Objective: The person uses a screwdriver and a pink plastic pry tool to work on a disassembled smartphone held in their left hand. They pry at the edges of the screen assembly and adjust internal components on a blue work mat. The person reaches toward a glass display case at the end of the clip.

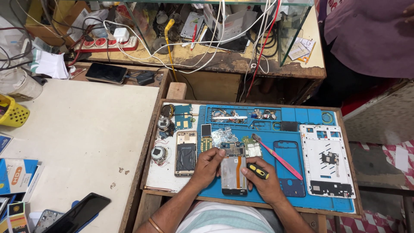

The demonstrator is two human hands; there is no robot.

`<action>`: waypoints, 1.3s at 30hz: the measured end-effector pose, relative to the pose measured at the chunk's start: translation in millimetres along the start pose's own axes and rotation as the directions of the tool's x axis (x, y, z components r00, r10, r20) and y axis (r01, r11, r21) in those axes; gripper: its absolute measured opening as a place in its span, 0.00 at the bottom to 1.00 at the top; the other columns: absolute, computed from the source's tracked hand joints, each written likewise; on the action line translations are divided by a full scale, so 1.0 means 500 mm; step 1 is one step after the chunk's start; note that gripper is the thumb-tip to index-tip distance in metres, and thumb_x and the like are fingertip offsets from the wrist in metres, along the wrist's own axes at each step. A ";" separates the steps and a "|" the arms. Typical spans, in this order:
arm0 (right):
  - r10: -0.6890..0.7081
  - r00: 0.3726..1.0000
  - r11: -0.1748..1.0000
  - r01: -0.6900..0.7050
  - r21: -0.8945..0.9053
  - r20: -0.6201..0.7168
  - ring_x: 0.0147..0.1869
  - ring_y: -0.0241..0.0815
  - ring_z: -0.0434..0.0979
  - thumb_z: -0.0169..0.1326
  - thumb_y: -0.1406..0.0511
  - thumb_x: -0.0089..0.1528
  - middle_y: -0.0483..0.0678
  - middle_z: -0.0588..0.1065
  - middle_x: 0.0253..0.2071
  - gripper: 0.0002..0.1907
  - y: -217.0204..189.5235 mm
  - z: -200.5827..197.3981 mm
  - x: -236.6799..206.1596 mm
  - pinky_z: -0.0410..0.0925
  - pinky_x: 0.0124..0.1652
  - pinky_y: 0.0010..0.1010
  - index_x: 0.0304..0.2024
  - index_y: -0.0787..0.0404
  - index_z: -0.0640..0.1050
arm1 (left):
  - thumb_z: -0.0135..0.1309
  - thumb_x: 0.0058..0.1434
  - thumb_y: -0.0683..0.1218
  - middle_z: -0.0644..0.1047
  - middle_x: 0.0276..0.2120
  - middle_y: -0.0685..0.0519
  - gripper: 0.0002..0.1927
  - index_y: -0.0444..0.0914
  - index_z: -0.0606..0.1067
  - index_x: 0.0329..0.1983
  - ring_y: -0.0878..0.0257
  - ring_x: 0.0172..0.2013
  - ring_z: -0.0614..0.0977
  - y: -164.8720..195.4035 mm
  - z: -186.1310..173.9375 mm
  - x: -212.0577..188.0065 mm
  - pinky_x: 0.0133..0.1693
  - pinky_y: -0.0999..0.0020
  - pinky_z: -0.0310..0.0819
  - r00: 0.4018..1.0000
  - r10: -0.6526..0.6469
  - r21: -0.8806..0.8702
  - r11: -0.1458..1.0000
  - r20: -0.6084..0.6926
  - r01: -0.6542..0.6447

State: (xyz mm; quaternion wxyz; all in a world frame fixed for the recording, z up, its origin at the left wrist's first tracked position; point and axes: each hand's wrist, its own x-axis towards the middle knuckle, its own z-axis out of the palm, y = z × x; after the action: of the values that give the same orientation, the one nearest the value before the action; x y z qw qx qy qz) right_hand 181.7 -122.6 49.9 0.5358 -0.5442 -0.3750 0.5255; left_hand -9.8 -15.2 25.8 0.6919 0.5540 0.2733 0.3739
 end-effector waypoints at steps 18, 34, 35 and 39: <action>-0.015 0.999 0.998 0.018 0.062 -0.052 0.38 0.33 0.79 0.59 0.64 0.63 0.50 0.80 0.36 0.15 0.010 -0.005 0.005 0.73 0.36 0.25 0.46 0.69 0.79 | 0.57 0.67 0.43 0.79 0.28 0.54 0.32 0.35 0.62 0.72 0.75 0.24 0.76 0.039 0.007 -0.010 0.22 0.79 0.70 1.000 -0.018 -0.042 0.999 0.007 0.018; 0.035 0.996 0.999 -0.033 0.019 -0.083 0.24 0.31 0.75 0.58 0.65 0.63 0.49 0.79 0.30 0.15 -0.012 0.018 0.010 0.68 0.18 0.23 0.48 0.69 0.78 | 0.55 0.69 0.43 0.82 0.43 0.46 0.35 0.36 0.54 0.75 0.73 0.29 0.80 0.047 0.002 -0.012 0.25 0.79 0.74 0.989 0.118 0.061 0.992 -0.088 -0.112; 0.029 0.997 0.998 -0.024 0.057 -0.076 0.24 0.31 0.75 0.58 0.65 0.63 0.49 0.78 0.30 0.15 -0.011 0.017 0.012 0.68 0.18 0.23 0.48 0.69 0.78 | 0.55 0.69 0.43 0.82 0.46 0.46 0.37 0.37 0.51 0.77 0.72 0.31 0.80 0.049 0.002 -0.011 0.26 0.79 0.75 0.990 0.127 0.069 0.990 -0.062 -0.123; 0.022 0.997 0.995 -0.015 0.098 -0.072 0.25 0.32 0.74 0.59 0.66 0.64 0.49 0.78 0.30 0.15 -0.003 0.017 0.017 0.68 0.20 0.23 0.48 0.70 0.77 | 0.50 0.72 0.46 0.82 0.42 0.47 0.40 0.39 0.44 0.80 0.73 0.28 0.78 0.047 -0.008 -0.006 0.26 0.79 0.74 0.998 0.059 0.020 0.998 -0.035 -0.058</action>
State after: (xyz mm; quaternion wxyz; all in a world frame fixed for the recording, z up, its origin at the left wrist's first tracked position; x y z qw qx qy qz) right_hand 175.2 -112.5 51.0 0.5700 -0.5399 -0.3241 0.5278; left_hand -19.6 -12.9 47.7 0.6704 0.5615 0.2726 0.4012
